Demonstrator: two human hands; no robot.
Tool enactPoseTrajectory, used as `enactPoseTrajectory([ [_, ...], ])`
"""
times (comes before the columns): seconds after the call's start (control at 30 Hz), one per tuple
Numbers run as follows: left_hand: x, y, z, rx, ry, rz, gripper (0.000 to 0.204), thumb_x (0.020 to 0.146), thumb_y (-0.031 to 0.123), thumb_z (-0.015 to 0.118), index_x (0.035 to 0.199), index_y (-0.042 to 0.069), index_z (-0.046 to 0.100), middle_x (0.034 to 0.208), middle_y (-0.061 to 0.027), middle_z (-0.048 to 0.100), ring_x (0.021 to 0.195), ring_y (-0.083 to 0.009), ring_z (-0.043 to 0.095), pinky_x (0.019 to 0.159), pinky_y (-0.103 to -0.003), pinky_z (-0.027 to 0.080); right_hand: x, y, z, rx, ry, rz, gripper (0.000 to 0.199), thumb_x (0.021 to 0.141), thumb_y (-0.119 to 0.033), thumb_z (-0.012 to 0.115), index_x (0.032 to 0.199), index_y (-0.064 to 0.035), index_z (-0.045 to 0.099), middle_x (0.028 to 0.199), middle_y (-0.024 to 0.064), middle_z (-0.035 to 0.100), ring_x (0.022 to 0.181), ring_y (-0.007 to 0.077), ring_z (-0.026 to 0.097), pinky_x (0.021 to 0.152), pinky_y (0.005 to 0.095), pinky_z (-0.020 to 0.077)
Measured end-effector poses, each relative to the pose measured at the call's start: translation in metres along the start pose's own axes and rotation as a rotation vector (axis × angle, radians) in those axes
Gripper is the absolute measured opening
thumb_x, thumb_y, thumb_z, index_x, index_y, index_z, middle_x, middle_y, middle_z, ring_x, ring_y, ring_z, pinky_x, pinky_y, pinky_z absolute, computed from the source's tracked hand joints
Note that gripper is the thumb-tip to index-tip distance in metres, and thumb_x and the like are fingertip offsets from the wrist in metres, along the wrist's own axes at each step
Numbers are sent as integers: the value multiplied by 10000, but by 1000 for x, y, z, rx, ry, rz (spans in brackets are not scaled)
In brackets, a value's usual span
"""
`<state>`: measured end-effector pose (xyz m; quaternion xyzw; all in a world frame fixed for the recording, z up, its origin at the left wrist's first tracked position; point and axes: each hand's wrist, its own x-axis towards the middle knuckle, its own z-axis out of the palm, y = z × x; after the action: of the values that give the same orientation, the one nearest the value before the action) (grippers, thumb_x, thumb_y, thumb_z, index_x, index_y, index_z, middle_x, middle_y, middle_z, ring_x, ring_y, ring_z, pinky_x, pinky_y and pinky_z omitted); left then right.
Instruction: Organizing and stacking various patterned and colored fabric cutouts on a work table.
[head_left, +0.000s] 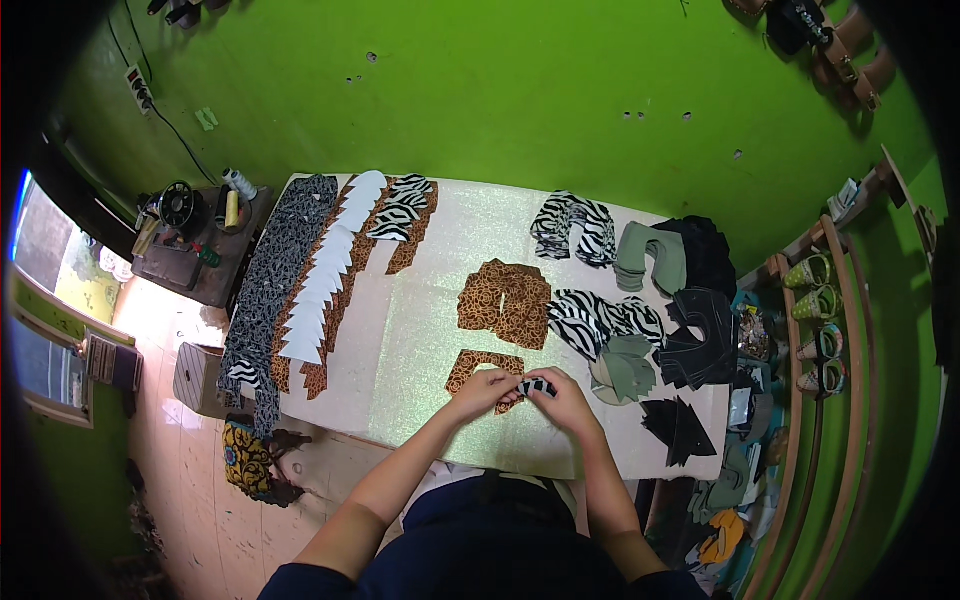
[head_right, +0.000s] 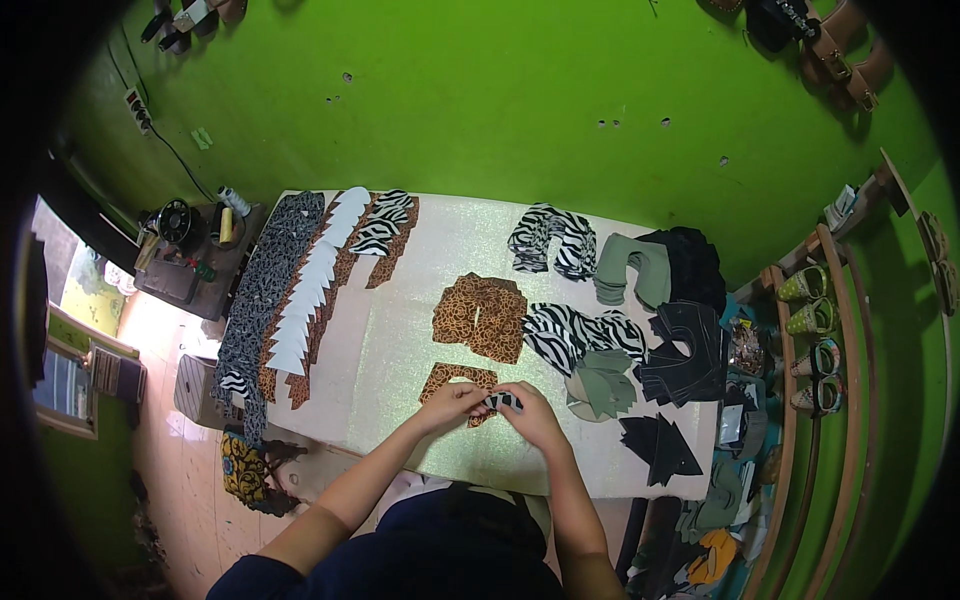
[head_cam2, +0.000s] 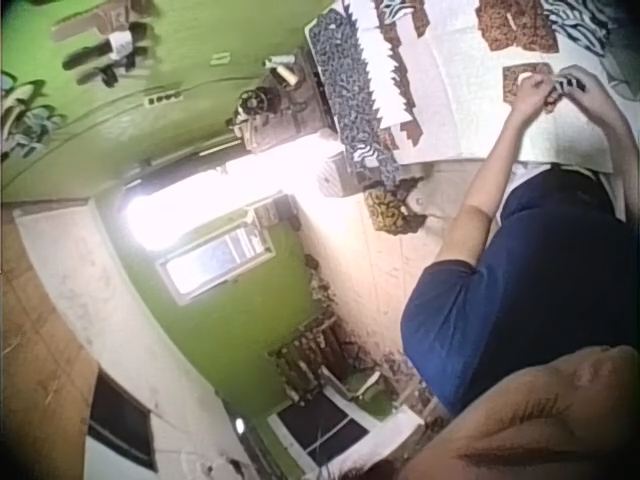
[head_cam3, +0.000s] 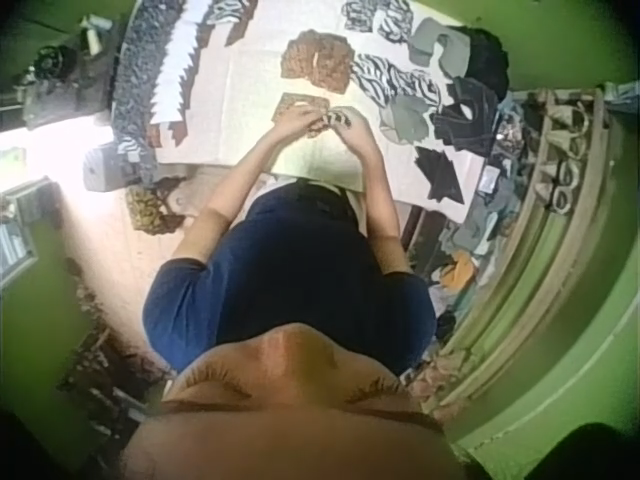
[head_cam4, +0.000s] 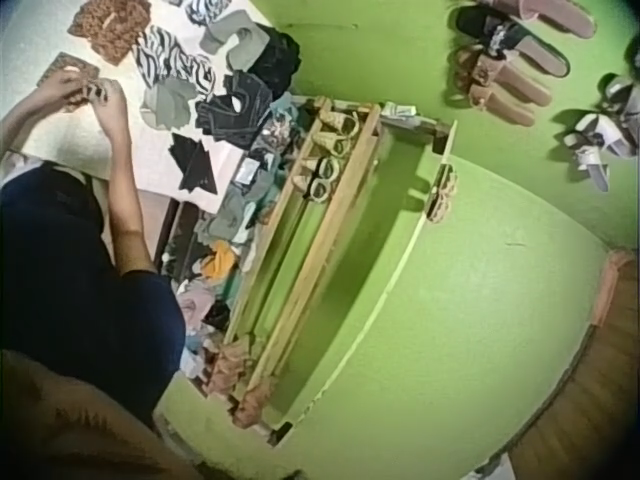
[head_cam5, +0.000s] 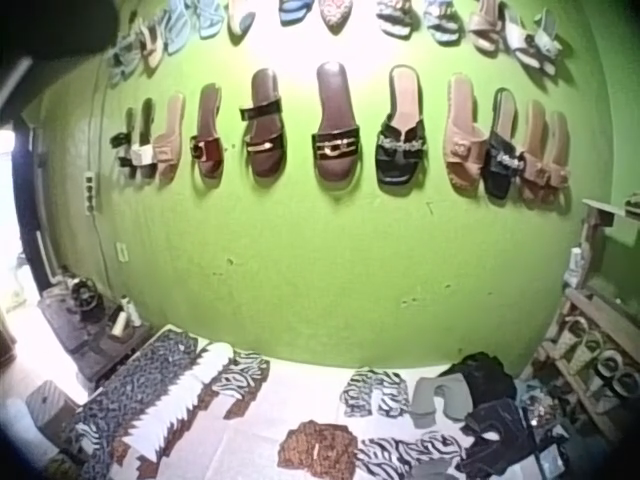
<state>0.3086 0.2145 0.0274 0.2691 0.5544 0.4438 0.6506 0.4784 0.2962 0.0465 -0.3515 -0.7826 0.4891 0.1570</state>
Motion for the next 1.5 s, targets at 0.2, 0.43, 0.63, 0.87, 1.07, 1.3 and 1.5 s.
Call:
enactPoseTrajectory([
  [0.2,-5,5,0,294,-10,40,273,895,223,510,965,-25,600,797,-74,631,730,-111,597,655,-220,474,-9,-21,5,-323,152,-101,364,718,-116,646,1074,-93,573,1026,89,534,1043,279,457,912,373,351],
  [0.43,-4,-3,7,101,69,29,267,928,187,450,996,-35,584,834,-78,627,740,-124,606,689,-243,494,-10,-19,5,-445,124,-249,337,723,-138,648,1054,-110,588,1071,82,519,1079,281,434,915,384,349],
  [0.63,3,-8,2,67,76,35,256,924,188,467,972,-36,582,843,-75,620,734,-122,604,697,-237,498,-11,-20,9,-470,206,-361,243,716,-98,638,955,-103,595,1066,68,518,1051,277,465,894,403,368],
  [0.87,5,-15,-13,-55,261,95,247,937,167,423,947,-36,564,801,-69,599,686,-117,571,667,-238,498,-18,-7,6,-246,186,-297,98,747,-101,619,829,-56,591,840,93,589,835,281,563,754,379,432],
  [1.07,-3,-21,-37,-54,335,108,221,930,151,439,934,-31,565,783,-63,595,669,-104,557,658,-237,487,-11,17,-10,-515,357,-37,184,786,-114,573,959,-49,585,887,112,592,822,298,561,735,395,434],
  [1.3,-9,-9,-41,-31,402,81,227,931,150,441,952,-36,569,773,-55,590,654,-95,539,652,-227,473,13,4,16,-173,355,-64,340,826,-200,590,1106,-15,542,991,123,577,928,232,551,795,331,435],
  [1.5,-4,-4,-46,3,377,139,221,909,160,493,912,-43,579,726,-28,576,615,-87,509,599,-211,438,41,40,45,400,98,235,253,793,-123,648,979,30,569,756,57,613,678,91,577,606,209,446],
])
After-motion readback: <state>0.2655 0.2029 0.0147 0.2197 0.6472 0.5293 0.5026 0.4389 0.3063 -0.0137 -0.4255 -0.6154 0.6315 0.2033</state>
